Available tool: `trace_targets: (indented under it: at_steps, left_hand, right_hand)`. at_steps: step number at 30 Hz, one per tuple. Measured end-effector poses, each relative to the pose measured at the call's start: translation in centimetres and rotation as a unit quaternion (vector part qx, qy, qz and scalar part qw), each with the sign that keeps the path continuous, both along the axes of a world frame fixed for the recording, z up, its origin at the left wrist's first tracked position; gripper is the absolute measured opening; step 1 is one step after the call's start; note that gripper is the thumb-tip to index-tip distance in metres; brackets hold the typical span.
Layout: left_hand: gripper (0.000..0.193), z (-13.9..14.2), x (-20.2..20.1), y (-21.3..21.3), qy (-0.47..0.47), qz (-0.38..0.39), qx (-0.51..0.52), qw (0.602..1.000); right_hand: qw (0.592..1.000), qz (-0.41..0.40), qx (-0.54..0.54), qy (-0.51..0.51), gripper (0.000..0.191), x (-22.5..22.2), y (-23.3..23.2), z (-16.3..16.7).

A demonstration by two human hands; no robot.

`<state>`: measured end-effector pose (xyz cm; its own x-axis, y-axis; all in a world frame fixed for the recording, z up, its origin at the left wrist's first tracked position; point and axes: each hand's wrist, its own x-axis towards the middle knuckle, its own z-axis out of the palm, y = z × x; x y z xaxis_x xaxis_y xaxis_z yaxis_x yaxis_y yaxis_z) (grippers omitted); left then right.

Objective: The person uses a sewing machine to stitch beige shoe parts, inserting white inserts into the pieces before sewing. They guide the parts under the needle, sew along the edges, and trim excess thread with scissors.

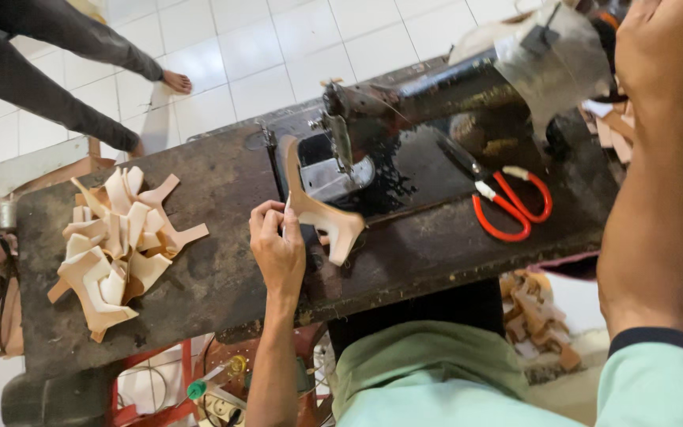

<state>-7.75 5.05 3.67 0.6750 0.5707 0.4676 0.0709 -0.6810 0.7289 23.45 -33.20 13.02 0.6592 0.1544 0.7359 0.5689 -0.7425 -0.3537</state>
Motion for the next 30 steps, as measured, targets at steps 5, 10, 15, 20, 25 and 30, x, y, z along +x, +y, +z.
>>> trace_targets:
  at_steps: [5, 10, 15, 20, 25, 30]
  left_hand:
    - [0.023, -0.2, 0.1, -0.2, -0.003, 0.034, -0.001, 0.999]
    - [0.024, -0.3, 0.0, -0.3, 0.02, 0.037, -0.041, 0.998]
    - [0.025, -0.6, 0.5, 1.1, 0.007, 0.049, 0.002, 0.999]
    - [0.021, -0.4, 1.0, 0.9, 0.026, 0.097, 0.059, 0.993]
    - [0.034, 1.1, 0.9, -0.4, -0.001, 0.122, 0.256, 0.959]
    - [0.026, 1.8, 3.9, -1.2, 0.047, -0.201, 0.215, 0.954]
  right_hand:
    - [0.998, 0.025, -0.019, -0.052, 0.025, -0.6, -0.1, -0.7]
    - [0.984, 0.066, 0.073, -0.147, 0.026, -2.8, 0.9, -2.1]
    - [0.998, 0.009, 0.032, -0.06, 0.024, -1.3, -0.9, -3.9]
    - [0.992, 0.032, 0.085, -0.092, 0.023, -2.0, -0.1, -4.0]
    - [0.979, 0.058, 0.183, -0.072, 0.023, -8.4, 2.5, -1.5]
    - [0.919, 0.295, 0.235, 0.112, 0.01, -15.2, 8.0, -1.1]
